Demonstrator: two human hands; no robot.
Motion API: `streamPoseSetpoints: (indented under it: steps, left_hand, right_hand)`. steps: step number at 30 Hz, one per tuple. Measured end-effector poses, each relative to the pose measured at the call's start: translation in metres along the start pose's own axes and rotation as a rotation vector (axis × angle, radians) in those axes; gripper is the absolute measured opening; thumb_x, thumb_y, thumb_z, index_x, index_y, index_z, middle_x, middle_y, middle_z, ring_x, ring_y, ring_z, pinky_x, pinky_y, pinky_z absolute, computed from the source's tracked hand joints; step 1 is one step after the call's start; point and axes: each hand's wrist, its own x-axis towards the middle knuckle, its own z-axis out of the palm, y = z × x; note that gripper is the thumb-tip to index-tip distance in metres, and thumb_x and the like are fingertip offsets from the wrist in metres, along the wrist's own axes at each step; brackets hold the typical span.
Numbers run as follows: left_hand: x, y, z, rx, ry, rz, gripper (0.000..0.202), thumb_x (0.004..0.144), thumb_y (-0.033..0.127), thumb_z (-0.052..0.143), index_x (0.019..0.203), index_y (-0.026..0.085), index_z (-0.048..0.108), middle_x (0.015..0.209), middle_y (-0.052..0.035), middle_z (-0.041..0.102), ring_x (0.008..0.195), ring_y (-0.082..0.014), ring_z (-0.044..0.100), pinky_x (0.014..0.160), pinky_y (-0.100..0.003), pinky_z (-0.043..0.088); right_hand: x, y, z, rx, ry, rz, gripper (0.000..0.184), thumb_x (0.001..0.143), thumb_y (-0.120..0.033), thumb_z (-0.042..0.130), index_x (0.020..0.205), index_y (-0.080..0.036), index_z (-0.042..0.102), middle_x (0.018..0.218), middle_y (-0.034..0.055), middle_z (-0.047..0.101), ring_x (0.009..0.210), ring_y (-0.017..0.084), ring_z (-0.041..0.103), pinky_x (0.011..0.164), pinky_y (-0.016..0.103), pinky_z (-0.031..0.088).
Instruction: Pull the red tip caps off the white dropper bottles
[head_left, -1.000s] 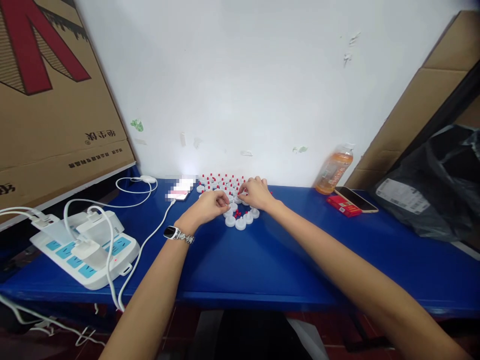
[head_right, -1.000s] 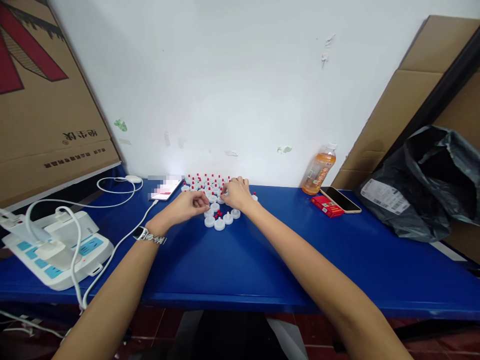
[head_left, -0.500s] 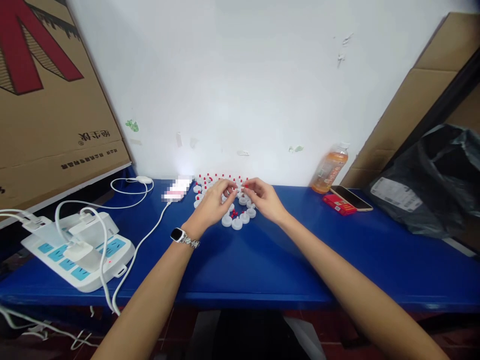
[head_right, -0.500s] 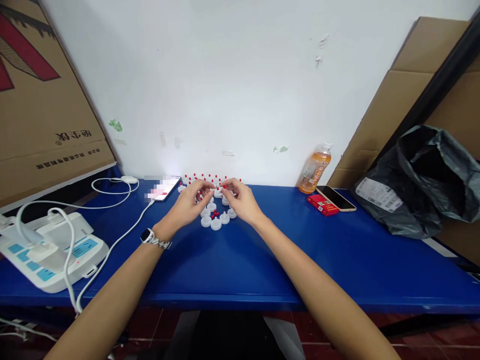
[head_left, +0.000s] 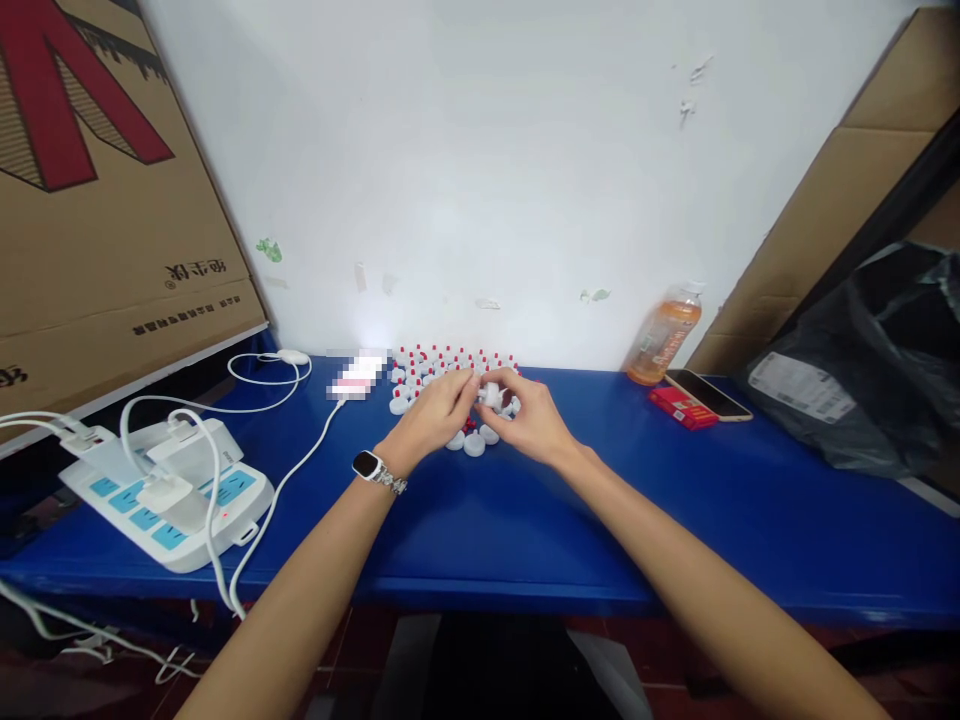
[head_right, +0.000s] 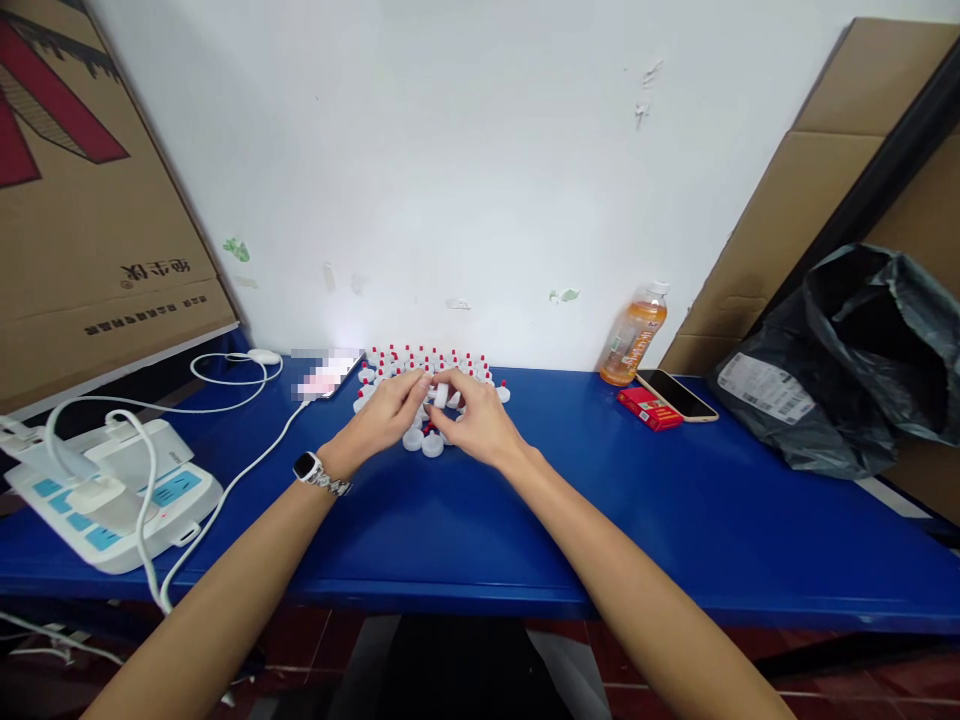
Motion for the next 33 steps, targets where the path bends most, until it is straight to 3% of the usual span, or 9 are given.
streamPoseSetpoints:
  steps: [3,7,12,14,17,20,23,28,33]
  left_hand:
    - [0.001,0.003,0.0,-0.099,0.043,-0.037,0.037,0.103,0.039,0.029,0.078,0.019,0.047,0.071,0.0003,0.051,0.067,-0.0141,0.048,0.064,-0.028,0.036]
    - [0.006,0.002,0.001,-0.211,0.081,-0.116,0.041,0.102,0.045,0.033,0.071,0.019,0.044,0.061,0.0028,0.044,0.059,-0.0125,0.041,0.058,-0.028,0.031]
    - [0.011,-0.017,-0.017,-0.348,0.331,-0.205,0.045,0.101,0.049,0.029,0.065,0.021,0.034,0.059,0.004,0.034,0.054,-0.0121,0.033,0.055,-0.028,0.029]
    - [0.009,-0.024,-0.02,-0.274,0.272,-0.213,0.043,0.1,0.047,0.034,0.067,0.021,0.038,0.061,0.0033,0.038,0.057,-0.0129,0.037,0.056,-0.028,0.031]
    - [0.005,-0.027,-0.011,-0.08,0.028,-0.105,0.03,0.096,0.041,0.047,0.076,0.019,0.051,0.074,-0.0007,0.053,0.071,-0.0164,0.05,0.068,-0.03,0.04]
    - [0.0,-0.03,0.001,0.027,-0.099,-0.029,0.019,0.091,0.037,0.055,0.091,0.02,0.063,0.092,-0.005,0.06,0.092,-0.0215,0.055,0.085,-0.036,0.044]
    - [-0.003,-0.035,0.002,0.069,-0.199,-0.065,0.021,0.09,0.037,0.056,0.094,0.022,0.07,0.093,-0.0058,0.061,0.093,-0.0226,0.057,0.086,-0.038,0.045]
    - [-0.005,-0.041,-0.009,0.019,-0.191,-0.102,0.024,0.09,0.038,0.056,0.1,0.023,0.071,0.097,-0.0056,0.065,0.093,-0.0215,0.059,0.083,-0.036,0.047]
    - [-0.006,-0.04,-0.014,0.014,-0.142,-0.116,0.022,0.09,0.036,0.055,0.094,0.021,0.07,0.095,-0.0056,0.067,0.091,-0.0209,0.06,0.082,-0.035,0.046]
  right_hand:
    - [0.0,-0.003,-0.004,-0.038,-0.025,-0.034,0.029,0.086,-0.031,0.063,0.114,-0.02,0.065,0.08,-0.0001,0.071,0.068,0.015,0.063,0.07,0.027,0.047]
    - [0.003,0.0,-0.009,-0.183,0.005,-0.107,0.03,0.088,-0.035,0.064,0.115,-0.022,0.065,0.102,0.0044,0.074,0.083,0.019,0.067,0.085,0.034,0.045]
    - [0.004,0.008,-0.016,-0.285,0.147,-0.023,0.022,0.087,-0.033,0.064,0.106,-0.022,0.065,0.096,0.0043,0.072,0.084,0.021,0.064,0.087,0.036,0.044]
    - [0.005,0.01,-0.014,-0.249,0.157,0.023,0.023,0.086,-0.035,0.065,0.106,-0.023,0.065,0.098,0.0044,0.069,0.089,0.021,0.063,0.087,0.036,0.045]
    - [0.005,0.015,-0.005,-0.2,0.116,0.028,0.024,0.083,-0.036,0.067,0.103,-0.023,0.068,0.104,0.0071,0.062,0.101,0.023,0.058,0.09,0.036,0.047]
    - [0.005,0.022,0.003,-0.142,0.036,0.037,0.022,0.083,-0.029,0.065,0.103,-0.021,0.069,0.1,0.0065,0.062,0.095,0.021,0.059,0.087,0.035,0.048]
    - [0.004,0.026,0.003,-0.068,-0.065,0.069,0.023,0.085,-0.024,0.059,0.105,-0.021,0.068,0.101,0.0045,0.068,0.088,0.018,0.062,0.08,0.031,0.048]
    - [0.006,0.026,-0.003,-0.039,-0.11,0.128,0.025,0.089,-0.028,0.055,0.112,-0.023,0.063,0.106,0.0025,0.071,0.088,0.018,0.064,0.08,0.031,0.047]
    - [0.013,0.031,0.0,-0.113,-0.129,0.105,0.015,0.088,-0.028,0.06,0.099,-0.022,0.069,0.098,0.0034,0.069,0.092,0.02,0.061,0.086,0.033,0.045]
